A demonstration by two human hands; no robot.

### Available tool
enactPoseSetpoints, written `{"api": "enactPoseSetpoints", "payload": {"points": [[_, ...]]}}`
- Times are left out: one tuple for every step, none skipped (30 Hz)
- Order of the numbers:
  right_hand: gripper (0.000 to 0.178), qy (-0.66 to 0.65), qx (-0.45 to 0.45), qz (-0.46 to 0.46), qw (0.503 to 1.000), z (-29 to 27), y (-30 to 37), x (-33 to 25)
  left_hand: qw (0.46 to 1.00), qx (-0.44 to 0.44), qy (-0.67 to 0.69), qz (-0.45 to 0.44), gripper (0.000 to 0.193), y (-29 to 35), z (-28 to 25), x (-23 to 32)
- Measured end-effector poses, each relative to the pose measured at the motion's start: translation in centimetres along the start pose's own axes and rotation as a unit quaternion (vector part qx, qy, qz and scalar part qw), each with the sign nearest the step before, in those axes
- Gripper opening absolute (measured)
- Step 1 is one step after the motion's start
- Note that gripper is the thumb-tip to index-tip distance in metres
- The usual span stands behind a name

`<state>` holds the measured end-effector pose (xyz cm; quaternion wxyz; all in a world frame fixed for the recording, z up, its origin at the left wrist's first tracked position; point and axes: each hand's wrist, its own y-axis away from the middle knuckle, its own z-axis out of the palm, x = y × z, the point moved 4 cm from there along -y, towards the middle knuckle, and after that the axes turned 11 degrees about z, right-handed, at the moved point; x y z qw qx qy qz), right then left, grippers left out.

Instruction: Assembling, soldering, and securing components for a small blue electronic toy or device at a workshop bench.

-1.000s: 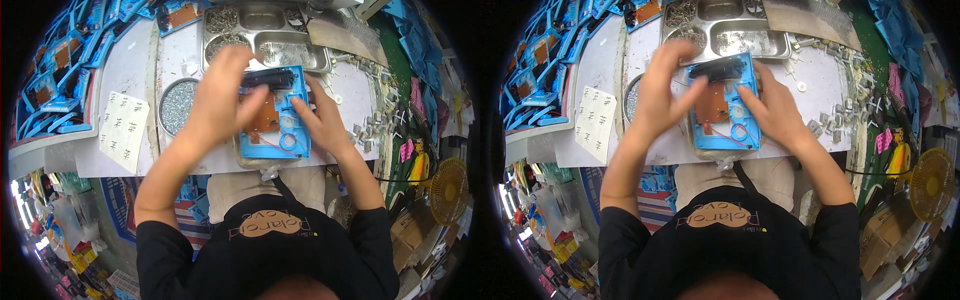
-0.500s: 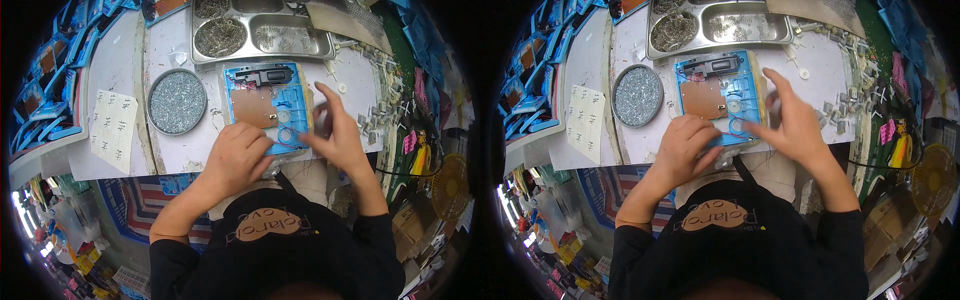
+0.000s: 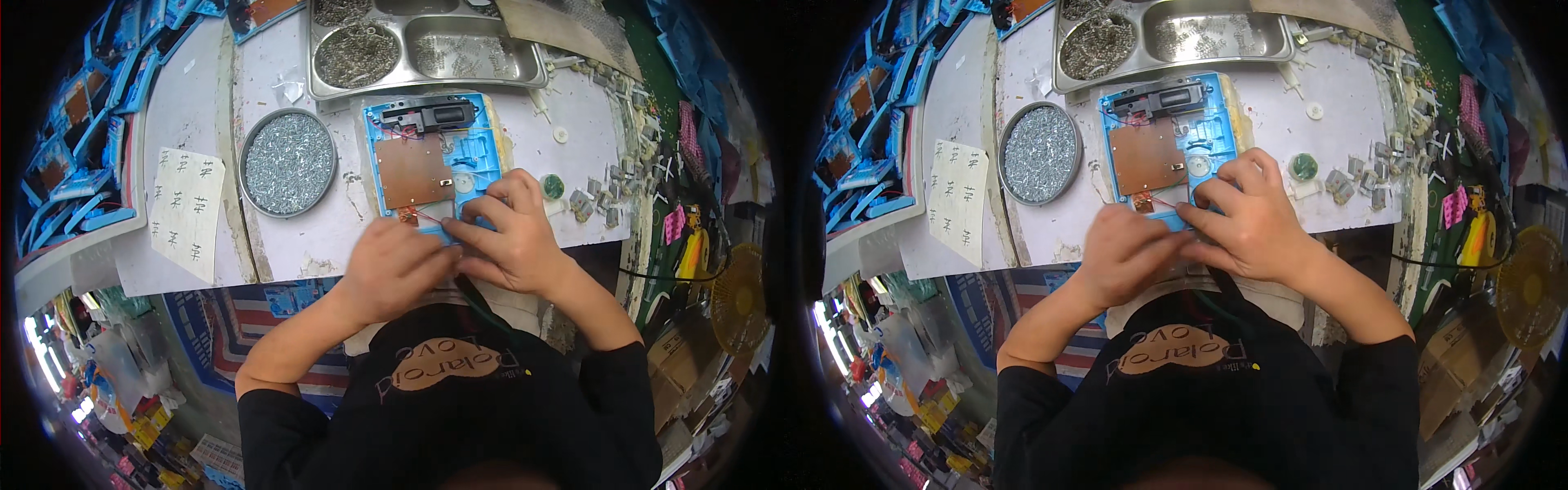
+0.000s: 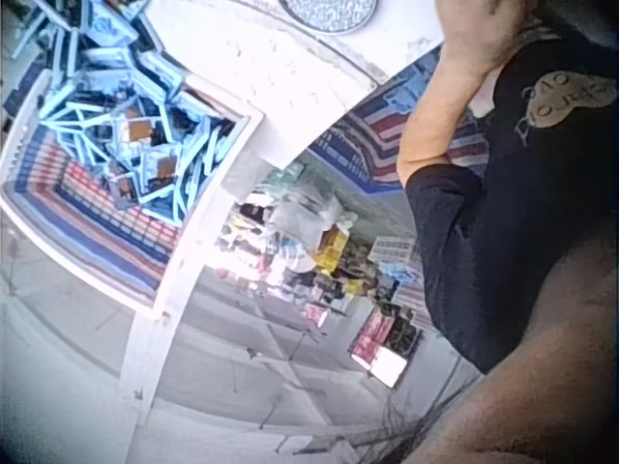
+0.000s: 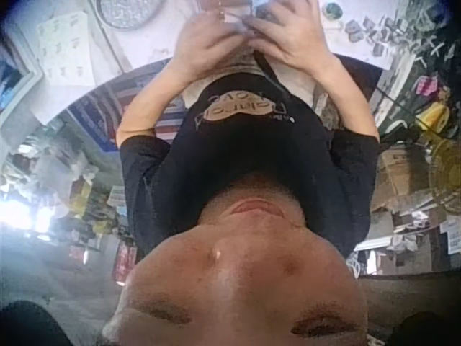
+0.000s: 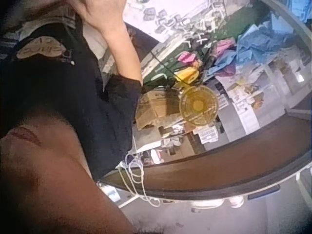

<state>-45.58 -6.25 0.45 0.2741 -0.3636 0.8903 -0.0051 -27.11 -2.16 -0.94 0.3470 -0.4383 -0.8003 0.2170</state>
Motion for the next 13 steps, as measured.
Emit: {"api": "enactPoseSetpoints", "payload": {"points": [[0.054,0.002,-0.011,0.010,1.000,0.6,0.2,0.0,0.999,0.021,-0.018,-0.019,0.024,0.8,-0.8,-0.1],[0.053,-0.001,0.003,0.016,1.000,0.8,0.0,-0.4,0.997,0.029,-0.037,-0.064,0.023,1.7,-1.4,-0.4],[0.052,-0.006,0.016,0.025,1.000,1.3,-0.3,-1.2,0.992,0.037,-0.055,-0.110,0.021,2.6,-2.1,-0.7],[0.052,-0.010,0.030,0.034,0.999,1.7,-0.5,-2.0,0.984,0.044,-0.072,-0.155,0.020,3.3,-2.6,-0.7],[0.052,-0.002,0.027,0.041,0.999,2.3,-0.7,-2.6,0.979,0.019,-0.073,-0.187,0.015,3.6,-2.7,-0.7],[0.052,0.004,0.023,0.044,0.999,3.0,-0.9,-3.1,0.977,-0.023,-0.082,-0.193,0.014,4.0,-2.5,-0.3],[0.052,0.010,0.021,0.048,0.999,3.4,-1.1,-3.4,0.974,-0.065,-0.091,-0.198,0.014,4.5,-2.3,0.2],[0.051,0.011,0.018,0.051,0.998,3.6,-1.3,-3.7,0.968,-0.107,-0.099,-0.202,0.014,4.8,-2.0,0.8],[0.050,0.014,0.014,0.054,0.998,3.5,-1.5,-3.9,0.959,-0.164,-0.081,-0.215,0.014,5.0,-1.5,1.6],[0.048,0.017,0.011,0.056,0.998,3.6,-1.7,-4.2,0.958,-0.179,-0.038,-0.219,0.014,5.3,-1.0,2.3],[0.050,0.015,0.005,0.061,0.998,3.8,-1.8,-4.3,0.956,-0.194,0.005,-0.221,0.017,5.8,-0.5,2.7],[0.052,0.017,0.002,0.068,0.998,3.9,-1.9,-4.2,0.952,-0.208,0.049,-0.219,0.020,5.9,-0.1,2.9],[0.054,0.019,-0.002,0.076,0.997,4.1,-1.9,-4.1,0.932,-0.270,0.084,-0.229,0.029,6.1,-0.2,2.9]]}}
